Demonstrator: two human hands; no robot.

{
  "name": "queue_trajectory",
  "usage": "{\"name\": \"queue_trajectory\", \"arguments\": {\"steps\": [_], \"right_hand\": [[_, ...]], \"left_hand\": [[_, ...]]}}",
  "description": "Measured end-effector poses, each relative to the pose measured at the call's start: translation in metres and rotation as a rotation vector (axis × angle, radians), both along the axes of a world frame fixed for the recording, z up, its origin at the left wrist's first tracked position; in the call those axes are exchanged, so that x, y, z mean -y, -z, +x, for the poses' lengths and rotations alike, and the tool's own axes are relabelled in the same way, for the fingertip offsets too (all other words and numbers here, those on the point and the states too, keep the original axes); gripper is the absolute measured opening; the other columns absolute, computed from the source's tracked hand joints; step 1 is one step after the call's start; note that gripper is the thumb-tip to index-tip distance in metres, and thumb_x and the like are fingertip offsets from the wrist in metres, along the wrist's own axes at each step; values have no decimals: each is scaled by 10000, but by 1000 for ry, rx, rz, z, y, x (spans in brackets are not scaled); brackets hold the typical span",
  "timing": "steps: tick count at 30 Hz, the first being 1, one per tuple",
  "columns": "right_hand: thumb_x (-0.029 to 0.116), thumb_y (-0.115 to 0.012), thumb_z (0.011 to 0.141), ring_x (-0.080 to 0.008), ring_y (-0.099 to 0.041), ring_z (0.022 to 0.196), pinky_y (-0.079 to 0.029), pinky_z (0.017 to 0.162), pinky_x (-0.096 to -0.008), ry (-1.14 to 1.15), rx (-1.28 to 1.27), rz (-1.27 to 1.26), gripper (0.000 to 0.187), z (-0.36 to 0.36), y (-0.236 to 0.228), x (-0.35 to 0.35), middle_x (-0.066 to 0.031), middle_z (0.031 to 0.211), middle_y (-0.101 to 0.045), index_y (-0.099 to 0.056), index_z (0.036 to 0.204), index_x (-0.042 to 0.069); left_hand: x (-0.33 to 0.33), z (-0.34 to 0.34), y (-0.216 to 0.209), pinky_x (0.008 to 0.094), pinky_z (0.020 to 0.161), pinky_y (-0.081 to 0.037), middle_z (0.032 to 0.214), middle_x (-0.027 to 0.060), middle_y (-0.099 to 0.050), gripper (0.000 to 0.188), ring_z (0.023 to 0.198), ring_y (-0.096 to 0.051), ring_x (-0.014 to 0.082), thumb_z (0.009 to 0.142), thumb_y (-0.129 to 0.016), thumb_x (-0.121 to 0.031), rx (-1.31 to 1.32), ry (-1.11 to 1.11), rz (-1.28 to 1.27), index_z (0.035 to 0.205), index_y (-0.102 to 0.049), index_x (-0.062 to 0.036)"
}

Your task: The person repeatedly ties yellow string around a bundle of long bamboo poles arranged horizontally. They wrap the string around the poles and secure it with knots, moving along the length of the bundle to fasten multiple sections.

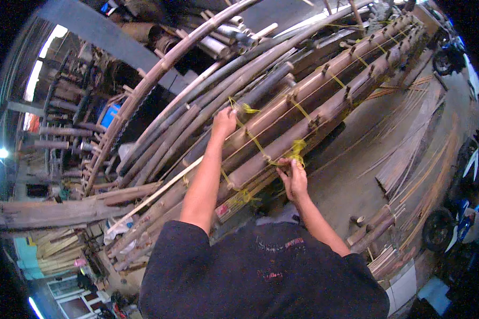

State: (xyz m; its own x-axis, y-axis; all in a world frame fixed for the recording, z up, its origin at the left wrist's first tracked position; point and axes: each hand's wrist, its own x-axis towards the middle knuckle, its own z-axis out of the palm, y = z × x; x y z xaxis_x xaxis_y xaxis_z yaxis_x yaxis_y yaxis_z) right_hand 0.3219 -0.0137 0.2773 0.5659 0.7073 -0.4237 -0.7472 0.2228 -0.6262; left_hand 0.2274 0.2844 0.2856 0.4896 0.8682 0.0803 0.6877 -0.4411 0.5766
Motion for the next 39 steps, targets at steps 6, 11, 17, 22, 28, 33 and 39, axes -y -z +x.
{"name": "queue_trajectory", "arguments": {"steps": [6,11,17,22,28,33,39], "right_hand": [[396,-469,991,-226,-591,1015,-486,925,-405,-1000,-567,-78,377,-89,-4,18,-72,1050,-606,-574,1128,61],[276,-477,979,-159,-551,732,-453,664,-322,66,-41,25,247,-130,-28,-60,-29,742,-539,-541,831,89],[253,-472,918,-364,-606,731,-424,726,-463,-488,1277,-41,285,-189,-127,-100,-182,724,-609,-603,829,16],[458,-420,929,-462,-585,988,-265,1025,-636,-1229,1573,174,468,-168,-127,-156,-260,945,-641,-682,979,74],[460,-454,956,-327,-646,853,-479,864,-397,-841,1720,-69,523,-102,-48,-196,-173,873,-683,-677,979,-12],[305,-507,950,-191,-567,623,-463,616,-405,-1254,1169,333,384,-77,-107,-82,-143,649,-598,-616,755,-8],[270,-567,890,-374,-579,650,-467,724,-444,-946,1518,238,373,-116,2,-25,-192,625,-582,-596,615,19]], "left_hand": [[81,-136,-41,494,873,-470,1026,261,-639,291,979,-609,419,915,-478,-216,-586,164,-158,990,-657,0],[148,-142,-36,490,846,-473,943,211,-641,221,881,-622,396,864,-575,-223,-193,70,89,980,-632,-42],[158,-146,-23,491,894,-447,1052,178,-646,318,918,-625,365,905,-556,-303,-406,23,-62,1135,-610,-89],[137,-162,20,444,919,-455,1042,214,-651,345,929,-635,376,923,-539,-330,247,99,112,1170,-616,-102],[120,-148,-27,513,891,-446,1140,277,-594,388,1050,-563,463,937,-500,-343,-251,112,-277,1182,-586,-55],[130,-155,-14,440,818,-484,968,212,-665,271,924,-623,400,946,-500,-245,86,115,-149,1008,-663,-39],[103,-127,-42,291,710,-473,754,73,-653,288,736,-595,123,991,-480,-195,459,85,-237,926,-662,18]]}}
